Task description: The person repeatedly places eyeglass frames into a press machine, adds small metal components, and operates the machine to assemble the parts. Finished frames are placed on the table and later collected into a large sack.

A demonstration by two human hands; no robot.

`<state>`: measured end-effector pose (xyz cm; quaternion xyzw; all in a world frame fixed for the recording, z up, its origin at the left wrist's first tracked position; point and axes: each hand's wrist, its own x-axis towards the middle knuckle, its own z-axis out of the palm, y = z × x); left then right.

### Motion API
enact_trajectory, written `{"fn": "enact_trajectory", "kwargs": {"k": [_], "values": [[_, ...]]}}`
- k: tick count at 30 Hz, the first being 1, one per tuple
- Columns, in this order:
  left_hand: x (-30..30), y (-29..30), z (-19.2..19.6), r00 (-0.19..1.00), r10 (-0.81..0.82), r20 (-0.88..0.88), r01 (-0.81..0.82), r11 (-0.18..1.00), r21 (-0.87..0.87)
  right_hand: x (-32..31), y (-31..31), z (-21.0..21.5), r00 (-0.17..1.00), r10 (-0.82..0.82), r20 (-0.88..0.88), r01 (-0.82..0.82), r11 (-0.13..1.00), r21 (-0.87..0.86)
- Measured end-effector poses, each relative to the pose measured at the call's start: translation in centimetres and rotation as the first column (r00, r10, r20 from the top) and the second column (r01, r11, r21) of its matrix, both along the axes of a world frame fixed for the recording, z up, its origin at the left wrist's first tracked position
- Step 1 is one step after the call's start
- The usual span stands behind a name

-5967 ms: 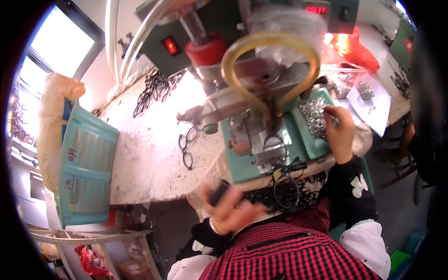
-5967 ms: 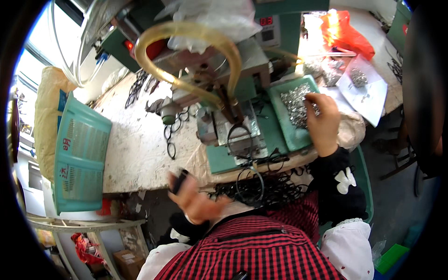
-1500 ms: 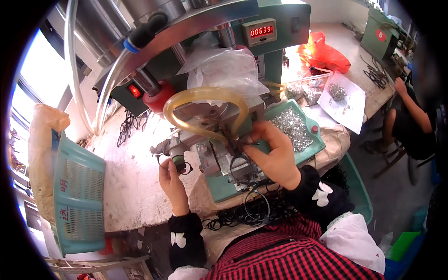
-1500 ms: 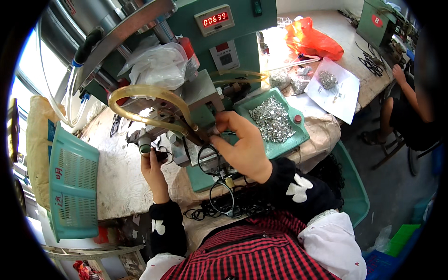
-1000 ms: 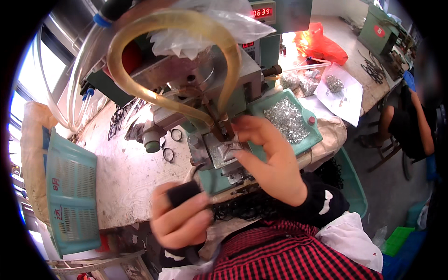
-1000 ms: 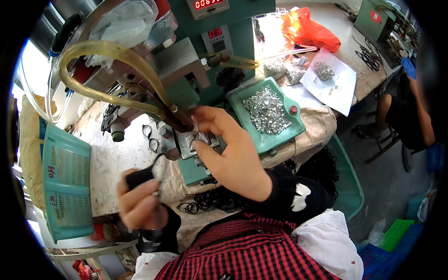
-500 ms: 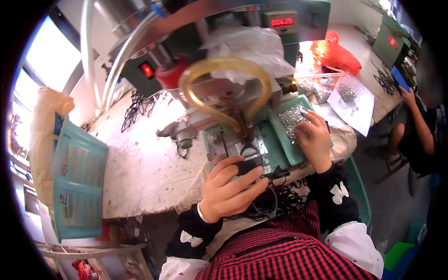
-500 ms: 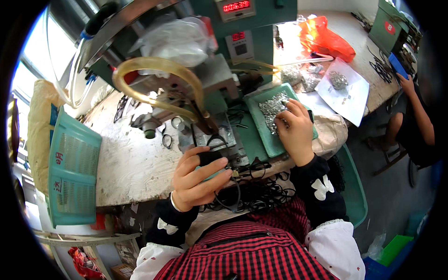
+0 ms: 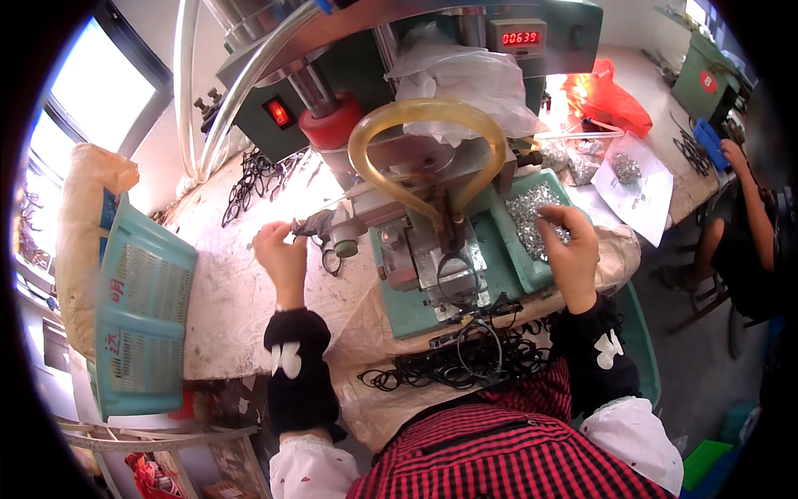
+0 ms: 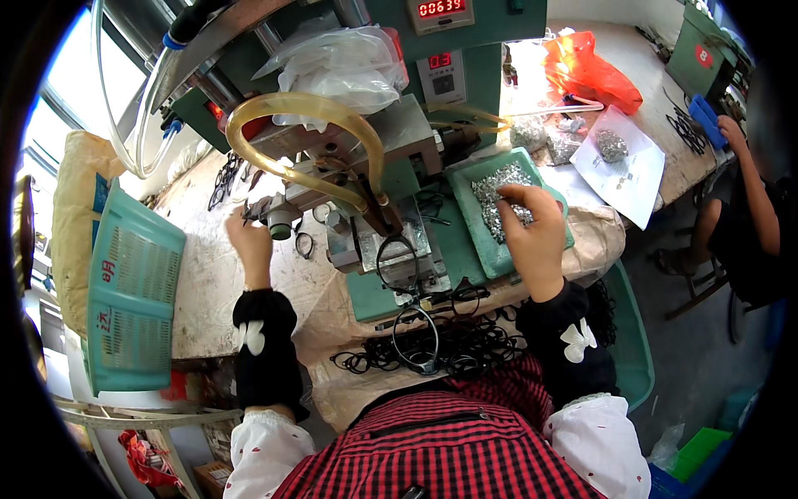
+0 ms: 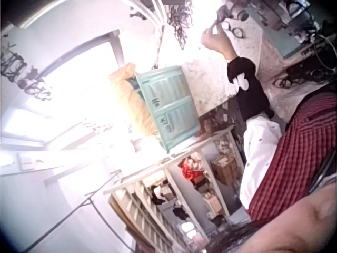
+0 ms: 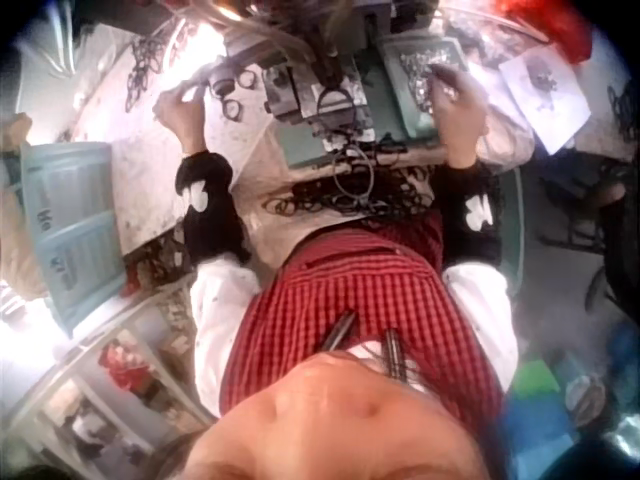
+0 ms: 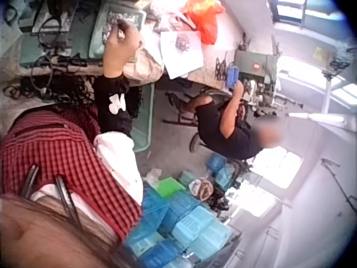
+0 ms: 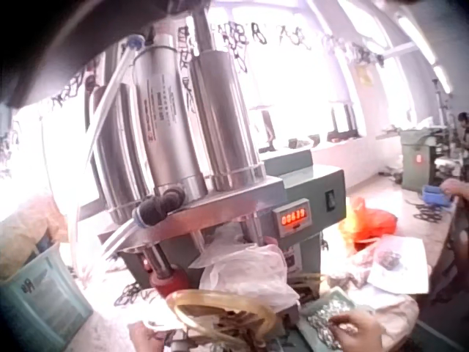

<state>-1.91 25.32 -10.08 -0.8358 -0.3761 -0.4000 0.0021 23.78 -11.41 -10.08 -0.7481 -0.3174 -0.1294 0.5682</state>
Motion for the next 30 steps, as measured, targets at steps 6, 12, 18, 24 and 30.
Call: {"fn": "enact_trajectory", "kwargs": {"k": [6, 12, 18, 24, 30], "values": [[0.1, 3.0, -9.4, 0.985, 0.114, -0.131, -0.15, 0.941, -0.304, 0.2, -2.8, -1.1, 0.997, -0.055, 0.053, 0.058, 0.997, -0.058], [-3.3, -3.5, -3.6, 0.918, -0.05, 0.393, 0.344, 0.595, -0.726, -1.5, -7.3, -1.0, 0.986, -0.164, 0.036, 0.167, 0.98, -0.112], [-1.7, -9.5, 0.6, 0.579, -0.08, 0.811, 0.745, 0.455, -0.487, -3.5, -1.6, 4.5, 0.957, 0.292, 0.001, -0.291, 0.956, 0.046], [-0.5, -13.0, -0.5, 0.48, 0.097, 0.872, 0.759, 0.453, -0.468, -5.6, 4.4, 5.0, 0.889, 0.406, -0.211, -0.348, 0.9, 0.262], [0.3, -15.0, 2.2, 0.348, -0.084, 0.934, 0.819, 0.512, -0.26, -6.4, 4.8, 4.3, 0.838, 0.462, -0.29, -0.353, 0.865, 0.356]]}}
